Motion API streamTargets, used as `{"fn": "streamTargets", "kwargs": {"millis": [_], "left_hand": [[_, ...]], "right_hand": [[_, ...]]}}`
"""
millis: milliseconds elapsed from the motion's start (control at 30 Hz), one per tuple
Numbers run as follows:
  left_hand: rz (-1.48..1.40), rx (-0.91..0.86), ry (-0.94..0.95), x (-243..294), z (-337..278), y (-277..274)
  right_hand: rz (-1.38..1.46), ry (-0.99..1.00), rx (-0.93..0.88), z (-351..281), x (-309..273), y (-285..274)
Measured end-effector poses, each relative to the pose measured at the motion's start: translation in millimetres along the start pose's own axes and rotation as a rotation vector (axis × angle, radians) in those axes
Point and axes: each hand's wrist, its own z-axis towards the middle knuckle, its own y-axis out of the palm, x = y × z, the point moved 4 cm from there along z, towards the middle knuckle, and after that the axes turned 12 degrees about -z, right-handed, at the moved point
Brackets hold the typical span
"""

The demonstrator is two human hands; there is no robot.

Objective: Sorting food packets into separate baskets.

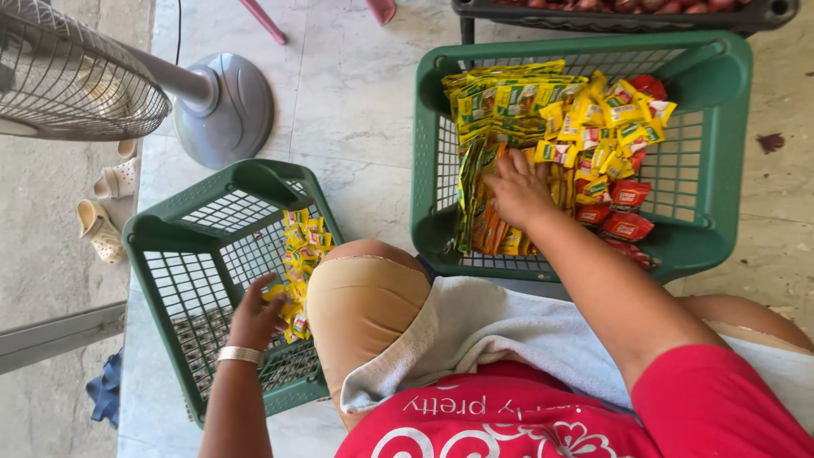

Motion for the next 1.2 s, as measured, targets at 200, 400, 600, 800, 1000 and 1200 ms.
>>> {"fn": "streamTargets", "kwargs": {"millis": [200, 400, 600, 800, 1000, 1200], "left_hand": [[0.142, -0.100, 0.086, -29, 18, -3], [0.022, -0.192, 0.143, -17, 39, 9], [-0.010, -0.309, 0.303, 60, 41, 38], [-0.024, -0.451, 0.542, 204, -2, 98], [-0.009, -0.686, 0.776, 325, -84, 174], [0.129, -0.807, 1.057, 355, -133, 250]], "right_hand": [[-0.114, 0.142, -0.331, 15, -23, 6], [-0.149, 0.179, -0.287, 22, -27, 12], [-0.162, -0.056, -0.116, 7, -20, 16], [0.372, 0.194, 0.180, -6, 34, 27], [1.138, 0.707, 0.183, -40, 141, -23], [0.925, 0.786, 0.024, -76, 203, 72]]}}
